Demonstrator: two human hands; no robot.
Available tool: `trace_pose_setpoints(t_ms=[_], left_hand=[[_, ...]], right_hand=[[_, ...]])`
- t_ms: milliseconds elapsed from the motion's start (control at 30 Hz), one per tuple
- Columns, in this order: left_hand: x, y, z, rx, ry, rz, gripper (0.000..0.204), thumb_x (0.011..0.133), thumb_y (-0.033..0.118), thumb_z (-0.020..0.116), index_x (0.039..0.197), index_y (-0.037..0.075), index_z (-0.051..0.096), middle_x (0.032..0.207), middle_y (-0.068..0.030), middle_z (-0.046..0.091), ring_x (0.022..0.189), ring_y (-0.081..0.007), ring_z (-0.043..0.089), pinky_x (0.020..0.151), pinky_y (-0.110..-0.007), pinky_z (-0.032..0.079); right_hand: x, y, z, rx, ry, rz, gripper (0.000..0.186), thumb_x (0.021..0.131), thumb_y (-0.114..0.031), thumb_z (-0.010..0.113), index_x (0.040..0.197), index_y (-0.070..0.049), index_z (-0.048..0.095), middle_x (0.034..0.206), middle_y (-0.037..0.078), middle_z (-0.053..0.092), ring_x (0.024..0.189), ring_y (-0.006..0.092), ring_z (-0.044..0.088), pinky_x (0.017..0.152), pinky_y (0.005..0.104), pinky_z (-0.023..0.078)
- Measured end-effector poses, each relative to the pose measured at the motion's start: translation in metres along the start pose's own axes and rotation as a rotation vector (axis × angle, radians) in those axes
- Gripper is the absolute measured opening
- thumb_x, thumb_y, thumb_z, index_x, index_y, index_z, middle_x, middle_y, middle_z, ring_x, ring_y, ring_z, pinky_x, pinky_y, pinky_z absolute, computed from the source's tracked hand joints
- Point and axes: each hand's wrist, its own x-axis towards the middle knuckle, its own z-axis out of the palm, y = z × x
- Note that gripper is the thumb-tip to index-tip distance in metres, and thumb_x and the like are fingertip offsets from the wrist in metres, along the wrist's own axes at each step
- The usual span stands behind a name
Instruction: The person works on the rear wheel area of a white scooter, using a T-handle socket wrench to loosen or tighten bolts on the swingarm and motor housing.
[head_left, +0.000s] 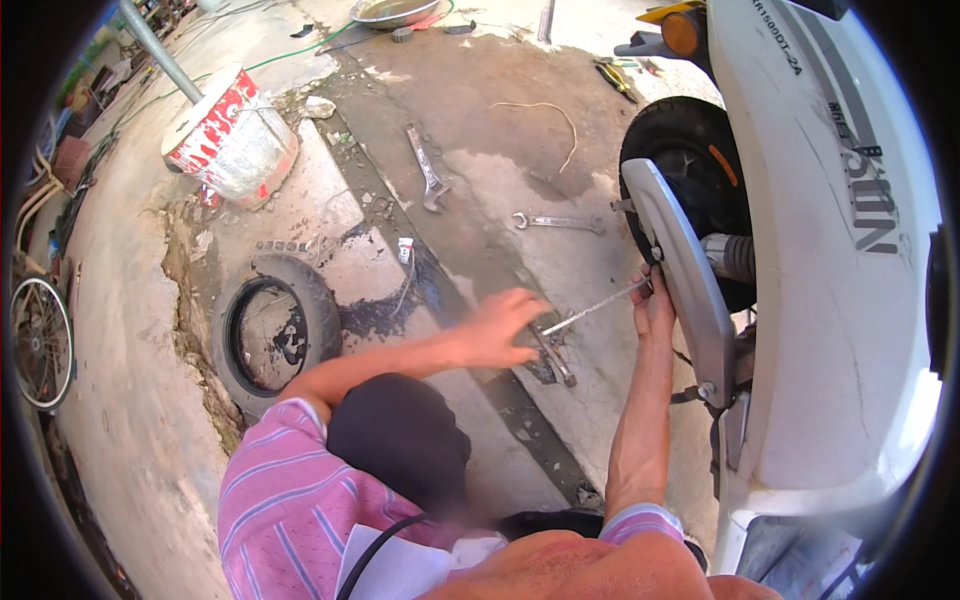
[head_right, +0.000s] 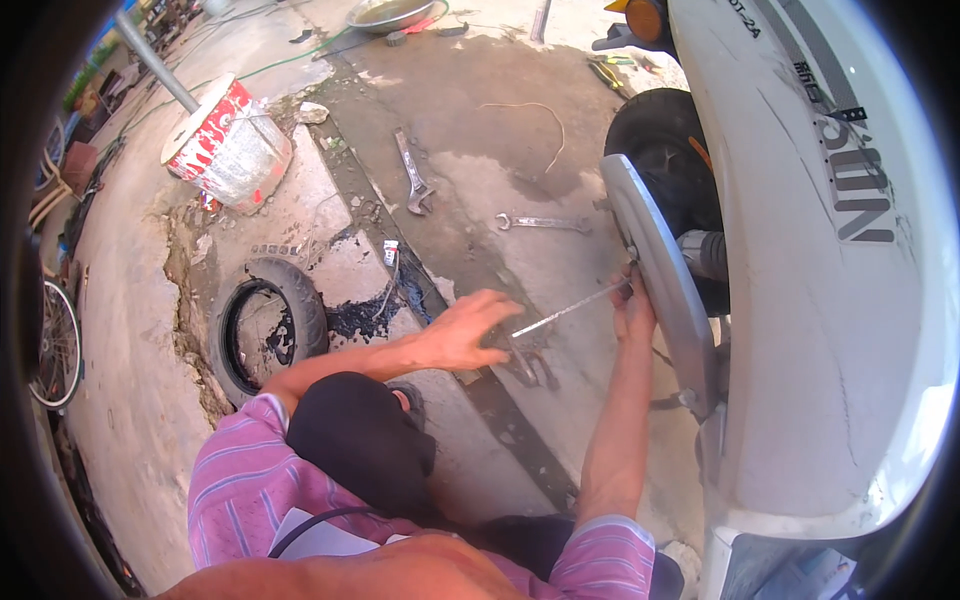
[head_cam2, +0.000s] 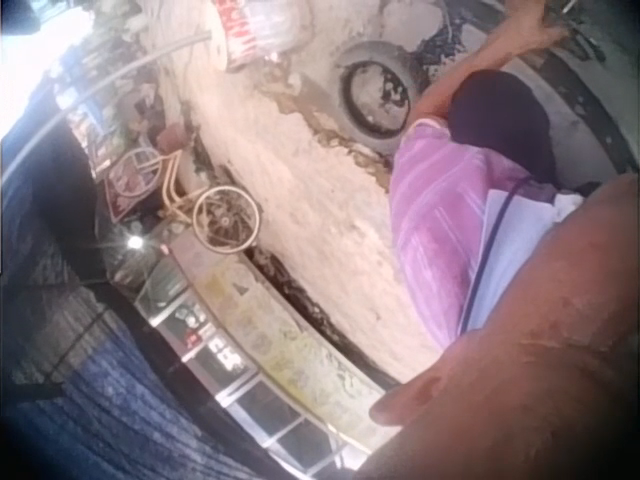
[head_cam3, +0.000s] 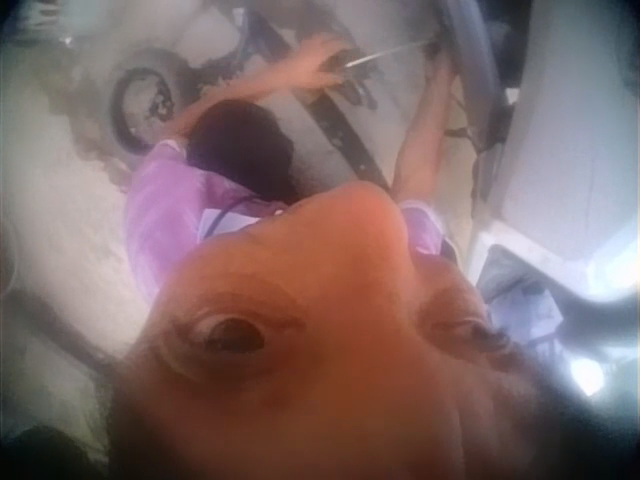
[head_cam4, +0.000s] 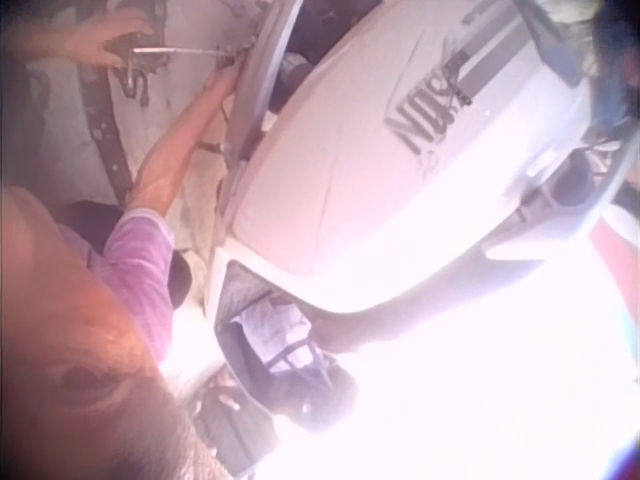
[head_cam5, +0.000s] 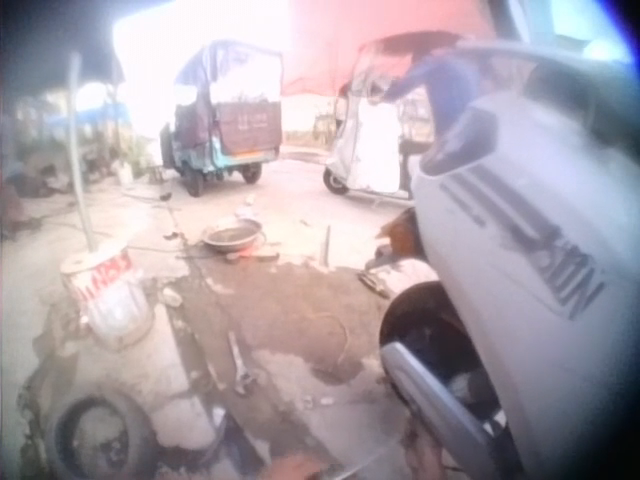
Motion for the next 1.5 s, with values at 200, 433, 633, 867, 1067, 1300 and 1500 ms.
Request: trace_pose_setpoints(t_ms=[200,433,633,867,1067,1300,1500], left_hand=[[-0.035,-0.037,0.043,-1.661,-0.240,-1.047,0.050,0.097,0.043,0.063,0.128,0.004,0.054,0.106,-0.0147,0.066,0.098,-0.0297,0.067,0.086,-0.043,0.055],[0.007,-0.003,0.079,-2.111,-0.182,-0.662,0.055,0.096,0.033,0.064,0.142,0.008,0.046,0.107,-0.0160,0.067,0.100,-0.0308,0.067,0.085,-0.045,0.055],[0.013,-0.023,0.063,-0.539,-0.056,-0.371,0.052,0.093,0.020,0.062,0.141,0.008,0.048,0.108,-0.0137,0.068,0.100,-0.0256,0.067,0.088,-0.040,0.053],[0.014,-0.026,0.069,-0.904,-0.117,-0.313,0.054,0.090,0.017,0.062,0.141,0.006,0.045,0.100,-0.0150,0.069,0.093,-0.0297,0.068,0.080,-0.037,0.053],[0.042,0.009,0.033,-0.579,-0.394,-0.352,0.066,0.087,0.009,0.059,0.146,0.002,0.032,0.095,-0.0219,0.067,0.088,-0.0392,0.067,0.078,-0.040,0.053],[0.044,0.015,0.029,0.030,-0.507,-0.231,0.072,0.083,0.010,0.062,0.145,-0.004,0.029,0.092,-0.0225,0.068,0.088,-0.0459,0.065,0.082,-0.053,0.049],[0.016,-0.008,0.009,0.007,-0.119,-0.002,0.073,0.077,0.020,0.073,0.140,-0.001,0.042,0.116,-0.0216,0.061,0.102,-0.0413,0.061,0.087,-0.048,0.050]], right_hand=[[-0.003,0.000,0.005,0.008,0.029,0.020,0.019,0.098,-0.018,0.064,0.114,-0.008,0.062,0.096,0.005,0.066,0.075,0.0179,0.064,0.063,0.0290,0.055],[0.007,0.004,-0.003,0.020,-0.022,0.039,0.021,0.098,-0.017,0.064,0.117,-0.009,0.063,0.098,0.006,0.067,0.078,0.0196,0.065,0.065,0.0322,0.057],[-0.002,-0.001,0.006,0.140,-0.051,0.043,0.019,0.098,-0.020,0.063,0.112,-0.007,0.064,0.096,0.003,0.069,0.079,0.0173,0.065,0.072,0.0357,0.056],[-0.009,0.000,0.017,0.097,0.061,0.052,0.017,0.099,-0.016,0.061,0.114,-0.009,0.064,0.097,0.006,0.067,0.081,0.0191,0.065,0.070,0.0349,0.057],[0.004,-0.002,-0.008,0.075,-0.066,0.053,0.017,0.099,-0.019,0.062,0.110,-0.008,0.065,0.096,0.004,0.069,0.082,0.0168,0.066,0.069,0.0300,0.056],[-0.007,-0.006,0.008,-0.156,0.103,0.033,0.018,0.095,-0.024,0.068,0.110,-0.013,0.067,0.094,0.001,0.069,0.078,0.0133,0.065,0.058,0.0232,0.050],[-0.001,-0.007,0.004,-0.168,0.064,0.045,0.017,0.096,-0.023,0.068,0.110,-0.014,0.067,0.091,0.000,0.068,0.074,0.0112,0.062,0.056,0.0225,0.049]])
